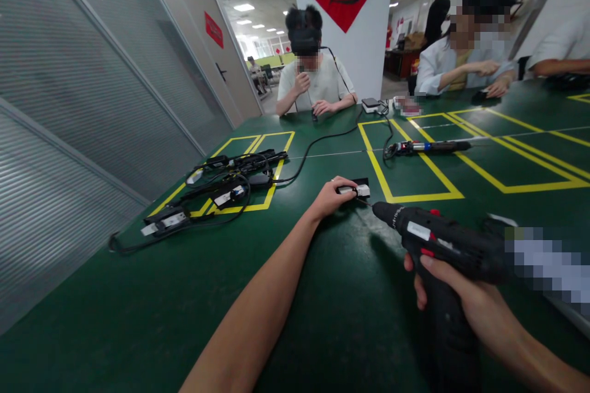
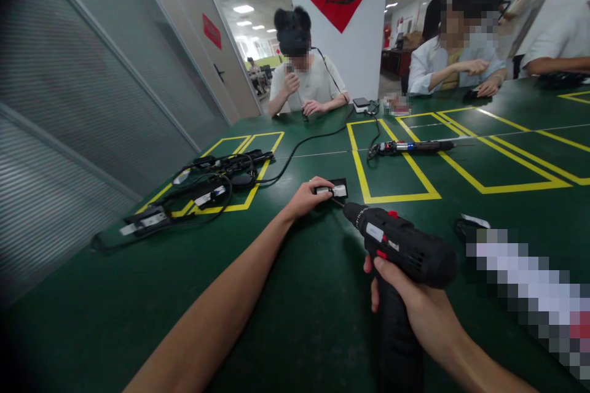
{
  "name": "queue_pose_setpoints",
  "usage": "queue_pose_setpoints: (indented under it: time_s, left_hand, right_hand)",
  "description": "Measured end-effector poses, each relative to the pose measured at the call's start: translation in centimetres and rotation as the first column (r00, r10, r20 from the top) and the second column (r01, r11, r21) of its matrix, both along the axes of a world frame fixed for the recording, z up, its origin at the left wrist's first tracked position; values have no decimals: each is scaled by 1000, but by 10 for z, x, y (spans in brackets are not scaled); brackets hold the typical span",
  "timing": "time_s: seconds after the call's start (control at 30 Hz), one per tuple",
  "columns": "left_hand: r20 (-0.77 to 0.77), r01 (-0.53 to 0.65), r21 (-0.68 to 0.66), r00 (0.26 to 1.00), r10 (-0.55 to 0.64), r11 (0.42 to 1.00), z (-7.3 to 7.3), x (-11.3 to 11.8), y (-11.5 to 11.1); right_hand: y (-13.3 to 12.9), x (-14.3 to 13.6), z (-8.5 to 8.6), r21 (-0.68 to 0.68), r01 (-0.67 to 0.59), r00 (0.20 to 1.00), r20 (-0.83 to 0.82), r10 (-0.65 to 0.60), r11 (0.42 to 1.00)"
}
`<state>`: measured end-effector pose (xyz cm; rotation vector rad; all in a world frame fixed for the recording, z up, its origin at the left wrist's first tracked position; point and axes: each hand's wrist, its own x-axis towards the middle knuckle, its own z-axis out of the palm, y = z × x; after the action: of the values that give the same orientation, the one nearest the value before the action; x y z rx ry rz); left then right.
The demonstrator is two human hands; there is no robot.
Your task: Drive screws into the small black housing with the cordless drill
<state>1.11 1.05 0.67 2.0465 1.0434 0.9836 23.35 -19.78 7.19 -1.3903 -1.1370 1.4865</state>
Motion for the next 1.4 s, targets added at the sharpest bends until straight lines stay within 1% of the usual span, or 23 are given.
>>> queue_pose_setpoints:
  time_s: [0.17,0.3,0.57,0.8,1.07,1.4]
  left_hand:
    - [-10,-16,-6,1000,16,1000,1,1,0]
    - [-17,-29,-16,999,28,999,1,1,0]
    - [-18,-19,-15,1000,19,1000,4,1,-3]
    - [-5,-25,-13,1000,24,1000,1,1,-1]
    - [-5,-37,-27,999,36,999,0,2,-1]
    - [3,-24,-17,1000,24,1000,1,1,-1]
  right_hand:
    - [0,-2,4,2,21,1000,-13,-21,1000]
    - [1,-1,2,17,25,999,-21,-25,1000]
    - [1,-3,3,19,20,1000,-25,-19,1000]
    - [0,-1,1,12,19,1000,-13,-19,1000]
    - [1,-2,3,7,18,1000,-11,-18,1000]
    - [1,-2,5,8,1,1000,-4,-1,1000]
